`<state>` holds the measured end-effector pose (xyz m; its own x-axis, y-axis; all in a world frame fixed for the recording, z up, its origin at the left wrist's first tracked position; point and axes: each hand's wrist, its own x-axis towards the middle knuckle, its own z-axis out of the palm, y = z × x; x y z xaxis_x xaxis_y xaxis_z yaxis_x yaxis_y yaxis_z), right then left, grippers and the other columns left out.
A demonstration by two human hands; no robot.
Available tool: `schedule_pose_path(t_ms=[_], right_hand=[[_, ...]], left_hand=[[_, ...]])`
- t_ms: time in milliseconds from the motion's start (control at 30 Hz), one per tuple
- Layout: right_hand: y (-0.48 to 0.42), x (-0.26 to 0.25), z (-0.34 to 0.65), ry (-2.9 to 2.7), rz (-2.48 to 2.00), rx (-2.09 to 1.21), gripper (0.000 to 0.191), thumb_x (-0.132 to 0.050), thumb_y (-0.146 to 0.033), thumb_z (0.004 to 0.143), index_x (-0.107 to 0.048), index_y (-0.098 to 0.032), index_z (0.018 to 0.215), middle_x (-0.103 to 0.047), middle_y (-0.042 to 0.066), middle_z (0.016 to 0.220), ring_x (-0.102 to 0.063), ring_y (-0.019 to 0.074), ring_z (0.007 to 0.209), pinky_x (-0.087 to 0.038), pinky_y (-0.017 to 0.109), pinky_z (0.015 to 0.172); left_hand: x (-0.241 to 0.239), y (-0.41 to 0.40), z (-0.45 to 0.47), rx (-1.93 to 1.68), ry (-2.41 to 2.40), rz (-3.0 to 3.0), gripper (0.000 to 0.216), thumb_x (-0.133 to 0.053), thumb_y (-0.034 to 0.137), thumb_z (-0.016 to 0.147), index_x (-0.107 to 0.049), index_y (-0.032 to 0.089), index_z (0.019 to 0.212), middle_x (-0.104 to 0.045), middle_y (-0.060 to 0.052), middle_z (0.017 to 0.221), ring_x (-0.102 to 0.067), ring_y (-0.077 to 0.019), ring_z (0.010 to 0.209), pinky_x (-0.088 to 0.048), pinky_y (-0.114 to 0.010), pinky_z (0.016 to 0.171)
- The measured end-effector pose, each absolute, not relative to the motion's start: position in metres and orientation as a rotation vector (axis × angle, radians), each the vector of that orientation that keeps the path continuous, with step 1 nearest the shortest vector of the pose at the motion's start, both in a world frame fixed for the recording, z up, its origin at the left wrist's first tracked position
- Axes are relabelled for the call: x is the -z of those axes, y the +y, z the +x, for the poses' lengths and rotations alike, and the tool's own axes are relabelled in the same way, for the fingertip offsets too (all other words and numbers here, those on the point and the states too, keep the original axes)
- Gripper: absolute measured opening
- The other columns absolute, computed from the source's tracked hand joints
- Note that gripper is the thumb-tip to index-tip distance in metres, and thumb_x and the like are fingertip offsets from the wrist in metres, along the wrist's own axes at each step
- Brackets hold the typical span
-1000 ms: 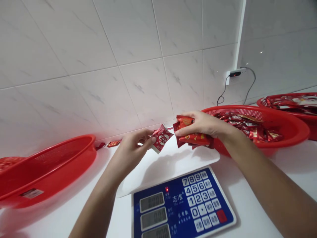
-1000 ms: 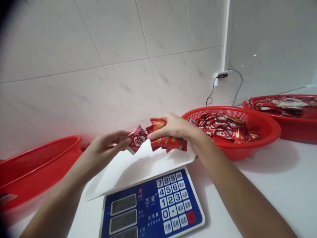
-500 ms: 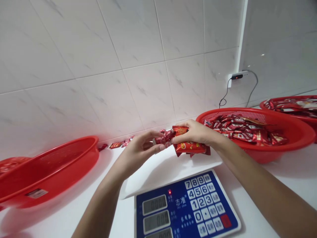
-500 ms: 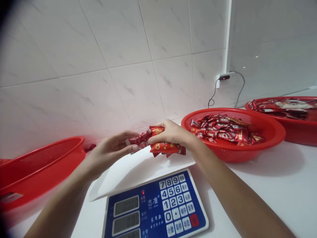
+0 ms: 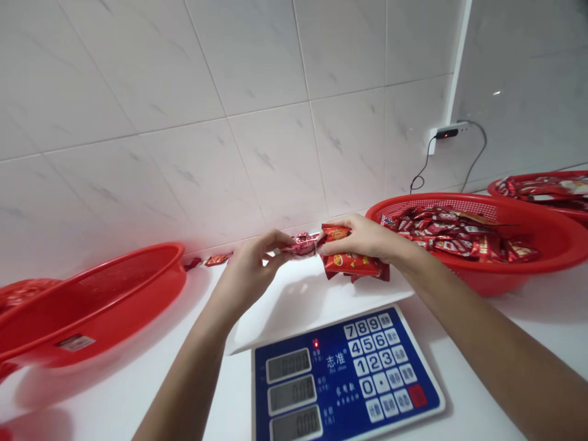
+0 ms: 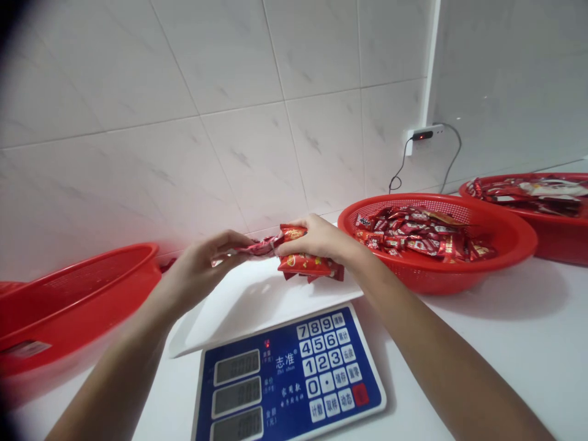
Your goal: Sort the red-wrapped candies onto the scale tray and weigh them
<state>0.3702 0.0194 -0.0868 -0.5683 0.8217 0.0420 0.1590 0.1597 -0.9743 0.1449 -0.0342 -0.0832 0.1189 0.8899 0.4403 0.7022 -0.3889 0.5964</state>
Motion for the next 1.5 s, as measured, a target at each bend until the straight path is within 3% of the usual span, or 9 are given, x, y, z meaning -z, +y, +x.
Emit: schedule_pose_path(t_ms=[267,367,533,667,800,933,1033,1200,1500], right_hand=[[0.020,0.079,0.373,-1.616,-0.828,-1.746,0.036,-0.091,-0.035,0.064,-0.066,-0.015,0.080,-0.067,0.002,0.057,-0.065,0.0150,0.047,-0.057,0.023,0.041],[0.019,0.078,0.373,-1.584,-0.763,-1.748,0.038,-0.093,-0.034,0.062,-0.065,-0.016,0.081,-0.067,0.000,0.056,-0.064,0.0143,0.045,-0.055,0.021,0.038],[0.021,0.080,0.374,-1.612,-0.778,-1.775,0.036,-0.092,-0.033,0.065,-0.068,-0.015,0.085,-0.070,0.001,0.061,-0.065,0.0129,0.047,-0.057,0.020,0.043],[0.025,0.086,0.374,-1.624,-0.775,-1.732,0.036,-0.090,-0.031,0.067,-0.070,-0.015,0.091,-0.073,0.003,0.071,-0.069,0.0132,0.056,-0.059,0.019,0.051],[0.024,0.087,0.374,-1.678,-0.886,-1.618,0.033,-0.086,-0.030,0.073,-0.071,-0.015,0.099,-0.074,0.004,0.075,-0.068,0.0137,0.057,-0.060,0.022,0.052],[0.019,0.085,0.372,-1.790,-0.916,-1.559,0.038,-0.087,-0.033,0.072,-0.073,-0.017,0.103,-0.074,0.004,0.076,-0.068,0.0148,0.056,-0.059,0.023,0.050],[0.017,0.086,0.369,-1.850,-0.919,-1.542,0.035,-0.086,-0.035,0.073,-0.072,-0.019,0.100,-0.074,0.002,0.074,-0.068,0.0141,0.053,-0.058,0.023,0.048],[0.020,0.091,0.366,-1.851,-0.948,-1.578,0.032,-0.087,-0.037,0.073,-0.070,-0.020,0.095,-0.072,0.000,0.068,-0.065,0.0121,0.047,-0.057,0.021,0.045],[0.023,0.089,0.366,-1.658,-0.999,-1.514,0.037,-0.089,-0.029,0.068,-0.070,-0.015,0.096,-0.075,0.005,0.077,-0.070,0.0156,0.061,-0.060,0.022,0.053]], left_hand=[[0.088,-0.041,0.158,-1.780,1.461,2.484,0.015,-0.064,0.010,0.088,-0.072,0.022,0.087,-0.076,-0.001,0.098,-0.070,-0.0142,0.083,-0.057,-0.024,0.069],[0.089,-0.039,0.157,-1.704,1.350,2.618,0.015,-0.061,0.009,0.092,-0.070,0.020,0.091,-0.074,-0.002,0.105,-0.072,-0.0145,0.090,-0.061,-0.027,0.080],[0.091,-0.033,0.150,-1.736,1.398,2.837,0.012,-0.064,0.010,0.092,-0.070,0.020,0.088,-0.073,-0.004,0.102,-0.072,-0.0157,0.087,-0.057,-0.023,0.064],[0.086,-0.037,0.151,-1.631,1.331,3.029,0.018,-0.059,0.007,0.091,-0.070,0.021,0.085,-0.070,-0.005,0.106,-0.070,-0.0150,0.088,-0.057,-0.025,0.071],[0.078,-0.045,0.154,-1.485,1.235,2.484,0.009,-0.063,0.022,0.091,-0.070,0.024,0.096,-0.066,-0.005,0.113,-0.069,-0.0205,0.105,-0.059,-0.031,0.086],[0.078,-0.042,0.150,-1.384,1.320,1.926,0.034,-0.076,0.042,0.081,-0.065,0.021,0.105,-0.072,-0.007,0.106,-0.072,-0.0233,0.094,-0.060,-0.032,0.075],[0.082,-0.036,0.145,-1.124,1.334,1.906,0.031,-0.076,0.044,0.079,-0.065,0.016,0.089,-0.074,-0.008,0.087,-0.071,-0.0226,0.082,-0.057,-0.035,0.074],[0.087,-0.031,0.146,-1.148,1.400,1.868,0.031,-0.077,0.043,0.073,-0.063,0.017,0.082,-0.071,-0.005,0.077,-0.068,-0.0205,0.074,-0.054,-0.034,0.070],[0.094,-0.025,0.139,-1.028,1.647,1.843,0.040,-0.072,0.049,0.073,-0.065,0.018,0.098,-0.076,-0.009,0.083,-0.073,-0.0291,0.081,-0.056,-0.045,0.076]])
